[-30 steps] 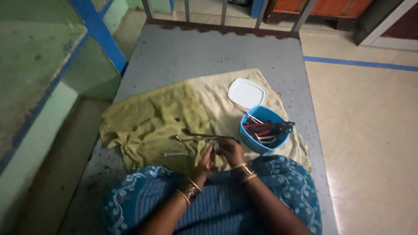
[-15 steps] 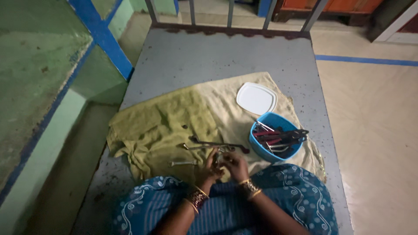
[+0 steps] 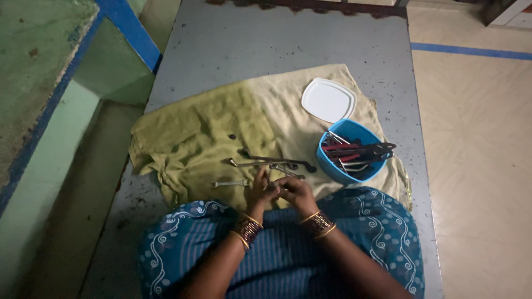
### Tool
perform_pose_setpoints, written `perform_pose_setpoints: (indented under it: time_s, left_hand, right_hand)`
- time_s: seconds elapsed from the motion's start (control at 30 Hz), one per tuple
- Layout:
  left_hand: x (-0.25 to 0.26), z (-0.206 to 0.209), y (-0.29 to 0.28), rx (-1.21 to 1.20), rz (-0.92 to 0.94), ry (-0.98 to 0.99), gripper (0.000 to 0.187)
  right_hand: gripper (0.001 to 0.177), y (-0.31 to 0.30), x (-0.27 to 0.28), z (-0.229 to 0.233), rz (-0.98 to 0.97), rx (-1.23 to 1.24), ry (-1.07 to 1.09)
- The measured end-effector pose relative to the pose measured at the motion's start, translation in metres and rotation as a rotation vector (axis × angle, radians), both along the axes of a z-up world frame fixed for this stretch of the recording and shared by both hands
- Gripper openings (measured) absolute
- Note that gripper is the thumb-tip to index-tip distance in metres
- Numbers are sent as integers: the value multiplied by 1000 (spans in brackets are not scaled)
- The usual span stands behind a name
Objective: The person wipes metal wrenches with a cloth, handling them individually and placing them into a blue plastic container.
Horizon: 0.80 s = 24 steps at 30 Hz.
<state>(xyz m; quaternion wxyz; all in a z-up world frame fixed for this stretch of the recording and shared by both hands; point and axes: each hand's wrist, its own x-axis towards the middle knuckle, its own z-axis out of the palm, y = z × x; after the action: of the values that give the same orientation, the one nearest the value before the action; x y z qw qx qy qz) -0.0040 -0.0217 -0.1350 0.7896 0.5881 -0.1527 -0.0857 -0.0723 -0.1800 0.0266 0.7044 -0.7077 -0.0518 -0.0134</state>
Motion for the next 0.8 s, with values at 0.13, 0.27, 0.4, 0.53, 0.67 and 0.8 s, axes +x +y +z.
perform_pose_setpoints:
  time_s: [0.13, 0.27, 0.4, 0.53, 0.67, 0.8]
  left_hand:
    - [5, -4, -7, -432, -91, 410, 103]
    - [-14, 32, -13, -168, -90, 151, 111]
    - [-49, 127, 6, 25, -253, 27, 122]
    - [-55, 166, 2, -57, -343, 146, 128]
    - [-49, 132, -3, 83, -227, 112, 128]
    - [-36, 103, -7, -1, -61, 209, 127]
  right_hand:
    - [24, 1, -3, 6, 36, 219, 93]
    - [19, -2, 1, -12, -61, 113, 57]
    - [29, -12, 14, -24, -315, 38, 115]
    - [22, -25, 21, -23, -350, -117, 83]
    - [18, -13, 15, -12, -290, -136, 147]
    - [21, -2, -1, 9, -96, -34, 107]
